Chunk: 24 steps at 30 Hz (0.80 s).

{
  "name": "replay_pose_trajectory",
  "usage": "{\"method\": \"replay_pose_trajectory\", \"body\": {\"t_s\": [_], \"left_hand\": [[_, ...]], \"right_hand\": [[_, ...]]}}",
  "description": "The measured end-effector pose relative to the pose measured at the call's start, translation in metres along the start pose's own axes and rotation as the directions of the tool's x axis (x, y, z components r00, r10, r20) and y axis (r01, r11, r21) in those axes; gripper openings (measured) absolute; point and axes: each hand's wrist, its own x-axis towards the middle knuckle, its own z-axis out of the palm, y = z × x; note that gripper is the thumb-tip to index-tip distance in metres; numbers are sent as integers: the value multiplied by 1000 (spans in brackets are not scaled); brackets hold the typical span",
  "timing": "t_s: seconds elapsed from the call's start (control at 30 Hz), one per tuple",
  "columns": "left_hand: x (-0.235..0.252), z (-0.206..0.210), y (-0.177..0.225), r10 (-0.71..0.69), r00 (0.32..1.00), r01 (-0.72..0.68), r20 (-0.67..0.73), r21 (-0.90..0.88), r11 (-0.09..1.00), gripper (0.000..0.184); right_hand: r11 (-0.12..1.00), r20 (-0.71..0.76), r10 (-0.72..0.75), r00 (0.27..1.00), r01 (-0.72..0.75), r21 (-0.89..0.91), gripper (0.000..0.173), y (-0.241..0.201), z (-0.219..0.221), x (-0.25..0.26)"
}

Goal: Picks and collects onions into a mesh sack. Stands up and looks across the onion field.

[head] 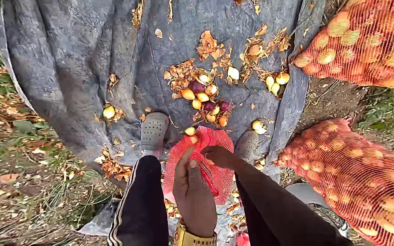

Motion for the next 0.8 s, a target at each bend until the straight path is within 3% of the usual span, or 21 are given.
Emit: {"method": "replay_pose_trajectory", "body": {"t_s": [0.07,0.13,0.2,0.23,0.27,0.33,0.4,0.43,0.47,0.53,0.6,0.63,0.7,0.8], "left_hand": [[5,-3,3,41,998,-41,-51,7,999,32],[7,-6,5,18,997,-16,-80,25,1000,34],[8,-6,5,4,996,-3,-89,12,1000,34],[7,-6,5,12,997,-12,-82,10,1000,33],[5,-6,5,28,997,-27,-69,11,1000,33],[3,-4,5,59,997,-58,-59,10,998,33],[6,-5,5,75,994,-73,-78,35,997,33],[8,-6,6,69,993,-64,-94,49,997,33],[9,-8,6,57,993,-51,-104,57,997,34],[9,-10,5,41,992,-33,-117,64,997,37],[9,-11,4,40,993,-34,-110,61,998,42],[9,-11,3,45,994,-39,-100,66,997,44],[9,-12,3,53,994,-43,-92,100,994,47],[11,-12,7,62,991,-41,-122,167,985,48]], "right_hand": [[995,-182,76,980,-61,84,32,10,-2,4],[932,-346,52,937,79,354,31,15,3,-4],[692,-398,-48,916,318,648,34,9,21,-10],[644,-364,-115,924,348,681,37,7,31,-7],[713,-305,-178,936,336,615,37,8,39,-3],[962,-88,-201,976,214,172,36,18,45,12],[961,48,-6,999,19,-274,42,27,42,26],[936,17,65,998,-55,-347,39,30,36,30],[944,-63,86,994,-102,-314,35,29,27,30],[993,-347,62,936,-93,-72,30,25,7,28],[999,-613,-48,789,53,-10,25,11,-10,29],[991,-668,-123,734,123,-48,23,2,-17,35],[979,-666,-202,718,148,-137,25,-18,-20,57],[951,-526,-41,850,-128,-281,44,-40,3,101]]}}
